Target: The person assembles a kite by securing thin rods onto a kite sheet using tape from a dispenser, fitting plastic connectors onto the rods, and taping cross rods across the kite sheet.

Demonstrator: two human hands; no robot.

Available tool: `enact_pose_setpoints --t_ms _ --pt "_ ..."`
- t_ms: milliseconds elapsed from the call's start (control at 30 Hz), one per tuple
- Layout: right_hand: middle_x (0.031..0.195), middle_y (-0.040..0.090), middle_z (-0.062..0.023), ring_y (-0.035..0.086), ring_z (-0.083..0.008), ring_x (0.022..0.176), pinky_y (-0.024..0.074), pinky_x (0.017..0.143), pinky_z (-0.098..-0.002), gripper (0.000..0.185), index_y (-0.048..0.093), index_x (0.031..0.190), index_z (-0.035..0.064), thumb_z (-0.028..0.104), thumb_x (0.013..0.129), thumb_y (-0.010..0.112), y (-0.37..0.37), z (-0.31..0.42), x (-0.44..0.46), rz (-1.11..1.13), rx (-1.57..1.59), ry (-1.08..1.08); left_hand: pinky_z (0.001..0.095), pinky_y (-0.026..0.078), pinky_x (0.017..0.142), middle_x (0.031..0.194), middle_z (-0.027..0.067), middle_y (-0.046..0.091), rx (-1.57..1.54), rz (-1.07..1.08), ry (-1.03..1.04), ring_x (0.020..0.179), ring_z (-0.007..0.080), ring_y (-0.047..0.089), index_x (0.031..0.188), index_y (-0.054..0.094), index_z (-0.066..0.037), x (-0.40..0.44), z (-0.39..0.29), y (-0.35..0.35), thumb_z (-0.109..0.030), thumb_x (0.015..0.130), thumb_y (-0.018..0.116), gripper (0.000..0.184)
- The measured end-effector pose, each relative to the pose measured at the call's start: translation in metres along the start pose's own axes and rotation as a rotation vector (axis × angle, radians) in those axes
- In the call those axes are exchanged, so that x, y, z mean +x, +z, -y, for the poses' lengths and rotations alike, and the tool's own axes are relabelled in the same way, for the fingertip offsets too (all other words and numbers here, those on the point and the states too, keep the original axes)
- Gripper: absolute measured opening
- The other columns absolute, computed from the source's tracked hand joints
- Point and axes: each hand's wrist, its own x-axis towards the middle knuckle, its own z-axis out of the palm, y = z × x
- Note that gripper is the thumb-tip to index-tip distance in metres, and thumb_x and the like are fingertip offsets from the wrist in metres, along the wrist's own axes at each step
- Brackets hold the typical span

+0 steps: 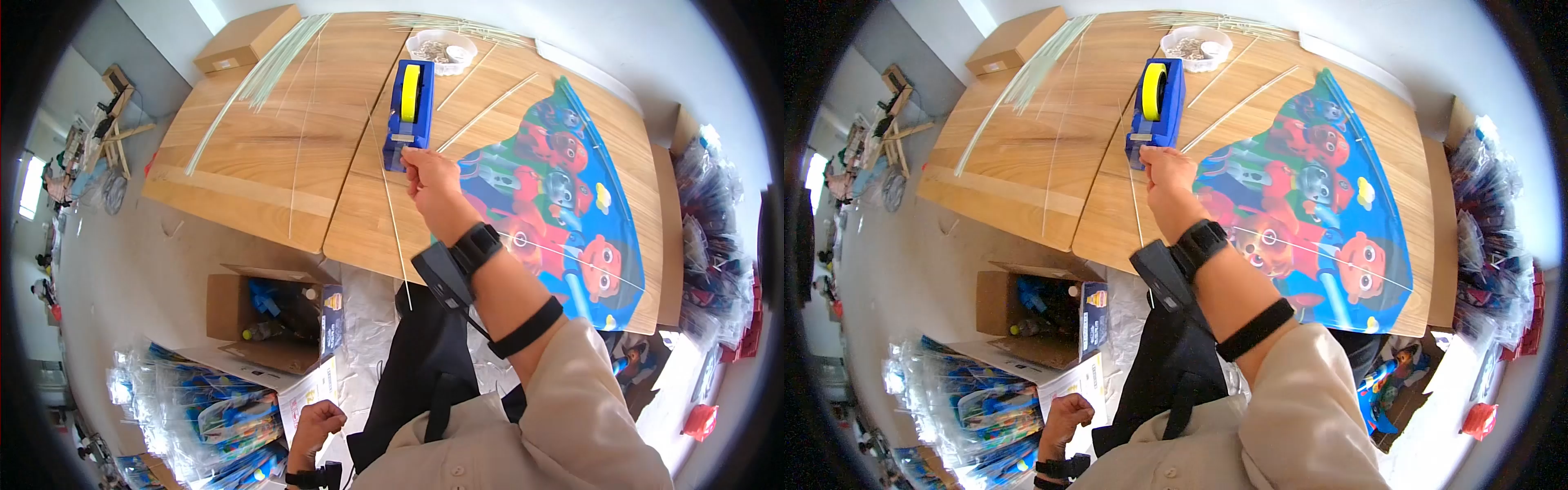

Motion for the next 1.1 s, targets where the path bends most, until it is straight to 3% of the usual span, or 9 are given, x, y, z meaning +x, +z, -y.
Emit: enact_pose_setpoints --t_ms 100,167,233,300,633,767,967,1000,1100 --pt "0.061 0.055 -0.0015 0.045 -0.0099 0.046 0.0321 0.038 -0.0254 0.007 0.063 0.074 0.002 0.002 0.07 0.068 0.008 -0.016 0.005 -0.237 -0.15 0.083 0.0211 0.039 0.051 0.061 0.0013 0.057 0.199 -0.025 -0.009 0.054 0.0074 0.049 0.073 0.061 0.002 0.003 0.01 -0.01 -0.004 0.072 0.065 0.007" --pt "0.064 0.057 -0.0021 0.045 -0.0091 0.047 0.0317 0.04 -0.0241 0.009 0.063 0.074 0.0039 0.001 0.067 0.069 0.007 -0.02 -0.007 -0.161 0.127 0.094 0.0207 0.038 0.051 0.062 0.0009 0.057 0.265 -0.049 -0.019 0.054 0.0071 0.049 0.074 0.061 0.001 0.004 0.008 -0.016 -0.002 0.071 0.064 0.005" --pt "0.061 0.055 -0.0017 0.043 -0.009 0.048 0.0317 0.042 -0.0233 0.011 0.061 0.072 0.0057 -0.002 0.068 0.069 -0.008 -0.009 -0.016 -0.039 0.138 0.027 0.0202 0.037 0.052 0.064 0.0002 0.057 0.013 -0.124 0.093 0.056 0.0067 0.048 0.074 0.06 0.0 -0.004 -0.001 -0.016 -0.001 0.071 0.063 0.005" --pt "0.061 0.052 -0.001 0.043 -0.009 0.05 0.033 0.045 -0.0226 0.013 0.058 0.071 0.0059 -0.004 0.07 0.067 -0.03 0.016 -0.027 0.108 0.173 -0.169 0.0198 0.036 0.052 0.065 -0.0007 0.056 0.088 -0.146 0.13 0.057 0.0061 0.047 0.074 0.059 0.0 -0.005 -0.015 -0.016 0.001 0.071 0.061 0.004" --pt "0.067 0.05 -0.0033 0.044 -0.0101 0.059 0.0355 0.05 -0.0225 0.01 0.053 0.073 0.0033 -0.004 0.078 0.058 -0.313 0.099 -0.135 0.024 0.428 -0.413 0.0198 0.038 0.059 0.066 -0.0016 0.054 0.423 0.07 0.407 0.062 0.0052 0.047 0.073 0.055 -0.001 0.041 -0.132 0.044 0.003 0.074 0.056 0.004" --pt "0.065 0.048 -0.0024 0.043 -0.0089 0.055 0.0329 0.047 -0.0215 0.01 0.052 0.072 0.0022 -0.002 0.077 0.06 -0.387 0.09 -0.195 -0.25 0.333 -0.431 0.0199 0.036 0.059 0.064 -0.0037 0.046 0.589 0.152 0.5 0.062 0.0052 0.042 0.071 0.051 -0.002 0.065 -0.176 0.081 -0.001 0.074 0.056 0.005" --pt "0.06 0.053 -0.0018 0.044 -0.0065 0.051 0.0319 0.045 -0.0196 0.012 0.057 0.068 0.0001 0.002 0.072 0.069 -0.436 0.09 -0.209 -0.667 -0.137 -0.518 0.0201 0.033 0.061 0.076 -0.0032 0.043 0.634 0.314 0.793 0.069 0.0059 0.039 0.078 0.048 -0.005 0.102 -0.235 0.147 -0.004 0.079 0.054 0.006" --pt "0.06 0.056 -0.0012 0.047 -0.0066 0.052 0.0347 0.046 -0.02 0.013 0.059 0.068 -0.0002 0.004 0.071 0.07 -0.443 0.089 -0.203 -0.742 -0.234 -0.558 0.0195 0.032 0.058 0.073 -0.0032 0.043 0.641 0.323 0.673 0.066 0.005 0.039 0.08 0.048 -0.005 0.114 -0.245 0.149 -0.005 0.081 0.053 0.006" --pt "0.06 0.057 -0.0013 0.049 -0.0076 0.052 0.0374 0.047 -0.0202 0.014 0.059 0.068 0.0002 0.005 0.071 0.071 -0.453 0.093 -0.184 -0.934 -0.433 -0.658 0.0192 0.033 0.055 0.069 -0.0034 0.043 0.649 0.319 0.629 0.062 0.004 0.04 0.078 0.047 -0.006 0.13 -0.267 0.181 -0.004 0.082 0.052 0.007"
